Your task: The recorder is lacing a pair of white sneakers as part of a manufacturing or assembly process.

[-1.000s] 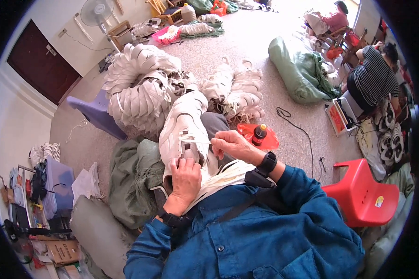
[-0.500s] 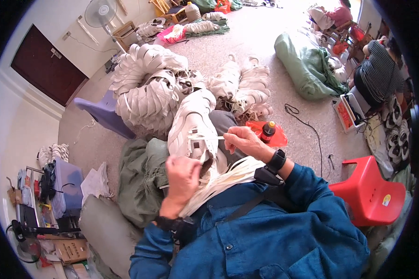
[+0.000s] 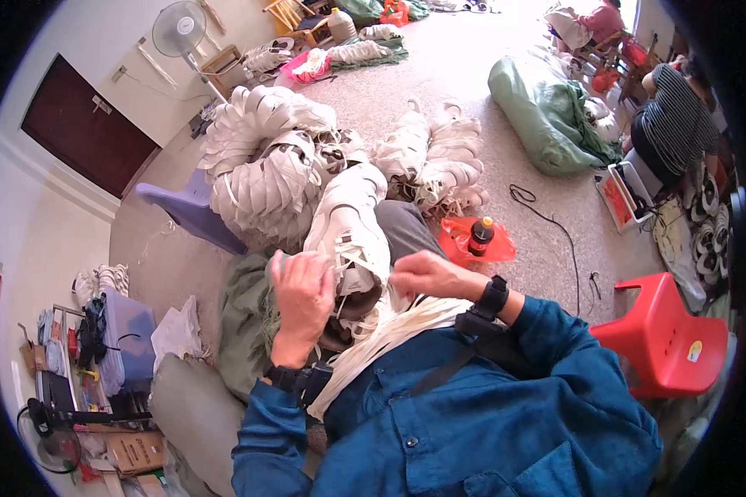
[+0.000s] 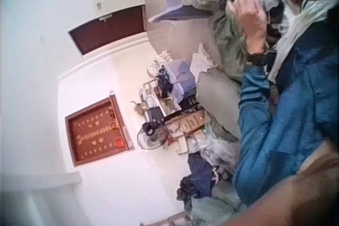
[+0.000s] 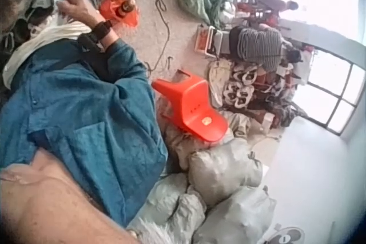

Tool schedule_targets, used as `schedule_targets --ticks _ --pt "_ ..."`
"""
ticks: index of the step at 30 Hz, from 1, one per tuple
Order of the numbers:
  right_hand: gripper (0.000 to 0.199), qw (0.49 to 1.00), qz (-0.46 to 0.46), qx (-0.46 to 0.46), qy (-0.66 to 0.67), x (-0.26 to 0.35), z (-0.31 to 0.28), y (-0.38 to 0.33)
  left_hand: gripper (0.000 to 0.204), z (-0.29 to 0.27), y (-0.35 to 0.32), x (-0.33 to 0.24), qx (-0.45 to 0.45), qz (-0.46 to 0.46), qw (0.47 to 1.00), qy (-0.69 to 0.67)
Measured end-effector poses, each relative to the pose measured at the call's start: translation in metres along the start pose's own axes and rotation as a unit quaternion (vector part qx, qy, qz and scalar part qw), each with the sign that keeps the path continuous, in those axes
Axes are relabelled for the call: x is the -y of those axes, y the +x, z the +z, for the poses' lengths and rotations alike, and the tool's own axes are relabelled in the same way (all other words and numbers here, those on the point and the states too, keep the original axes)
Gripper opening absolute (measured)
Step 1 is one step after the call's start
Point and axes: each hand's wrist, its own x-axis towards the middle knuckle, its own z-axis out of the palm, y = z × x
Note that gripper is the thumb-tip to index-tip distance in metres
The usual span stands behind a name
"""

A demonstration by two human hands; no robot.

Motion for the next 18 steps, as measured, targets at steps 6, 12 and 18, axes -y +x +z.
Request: schedule_targets --ticks 6,12,18 --pt "0.035 0.991 -0.032 0.082 -0.096 0.004 0.021 0.004 0.010 0.016 0.022 -0.016 0.035 0.032 0.999 -0.011" --pt "0.035 0.993 -0.020 0.078 -0.082 0.003 0.022 0.003 0.017 0.022 0.030 -0.023 0.151 0.021 0.984 0.087" --pt "0.035 0.992 -0.004 0.088 -0.087 -0.004 0.023 0.005 0.023 0.040 0.035 -0.017 0.185 0.035 0.965 0.182"
